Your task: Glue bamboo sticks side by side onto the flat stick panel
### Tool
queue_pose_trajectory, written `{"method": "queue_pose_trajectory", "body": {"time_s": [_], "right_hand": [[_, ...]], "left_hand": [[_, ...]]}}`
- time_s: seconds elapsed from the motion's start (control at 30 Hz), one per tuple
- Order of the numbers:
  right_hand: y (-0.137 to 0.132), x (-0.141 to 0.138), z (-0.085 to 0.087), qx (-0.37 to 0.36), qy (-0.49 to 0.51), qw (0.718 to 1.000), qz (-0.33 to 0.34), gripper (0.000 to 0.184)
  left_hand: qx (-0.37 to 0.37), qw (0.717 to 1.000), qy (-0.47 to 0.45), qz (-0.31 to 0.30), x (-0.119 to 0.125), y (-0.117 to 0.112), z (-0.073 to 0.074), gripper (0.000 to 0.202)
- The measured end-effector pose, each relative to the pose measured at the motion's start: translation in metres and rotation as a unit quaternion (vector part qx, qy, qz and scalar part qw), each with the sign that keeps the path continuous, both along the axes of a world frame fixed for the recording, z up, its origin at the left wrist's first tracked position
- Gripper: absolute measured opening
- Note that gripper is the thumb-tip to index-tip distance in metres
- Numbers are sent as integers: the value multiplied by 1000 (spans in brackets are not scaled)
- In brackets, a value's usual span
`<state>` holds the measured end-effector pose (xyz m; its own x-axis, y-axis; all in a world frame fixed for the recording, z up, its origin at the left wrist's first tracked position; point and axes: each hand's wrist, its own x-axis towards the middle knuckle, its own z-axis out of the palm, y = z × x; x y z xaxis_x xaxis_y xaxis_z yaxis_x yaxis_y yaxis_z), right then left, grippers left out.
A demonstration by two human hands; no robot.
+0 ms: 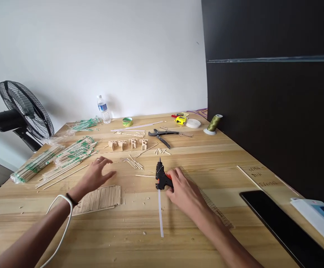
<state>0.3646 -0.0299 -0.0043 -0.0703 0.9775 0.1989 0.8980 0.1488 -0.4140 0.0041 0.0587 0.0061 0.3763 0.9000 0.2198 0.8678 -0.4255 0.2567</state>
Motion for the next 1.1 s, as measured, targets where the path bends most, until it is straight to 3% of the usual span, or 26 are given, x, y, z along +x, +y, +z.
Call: {"method": "queue_pose_trajectory", "body": {"time_s": [0.13,0.27,0.43,0.6,0.8,1.1], "right_hand": [[-13,11,14,33,33,999,0,28],[-27,32,20,56,85,995,0,20],[-37,46,20,56,154,986,2,7],[-27,38,21,47,223,974,19,4],[3,12,22,22,317,948,31,27],[46,-40,4,-31,530,846,49,48]], "left_hand": [[-4,999,18,29,60,12,-10,67],[-9,998,41,46,85,19,-9,64],[-8,997,63,52,96,17,-4,52],[-3,996,70,54,102,11,-3,51],[7,995,68,67,113,9,-7,46],[13,996,46,72,113,11,-12,37]]}}
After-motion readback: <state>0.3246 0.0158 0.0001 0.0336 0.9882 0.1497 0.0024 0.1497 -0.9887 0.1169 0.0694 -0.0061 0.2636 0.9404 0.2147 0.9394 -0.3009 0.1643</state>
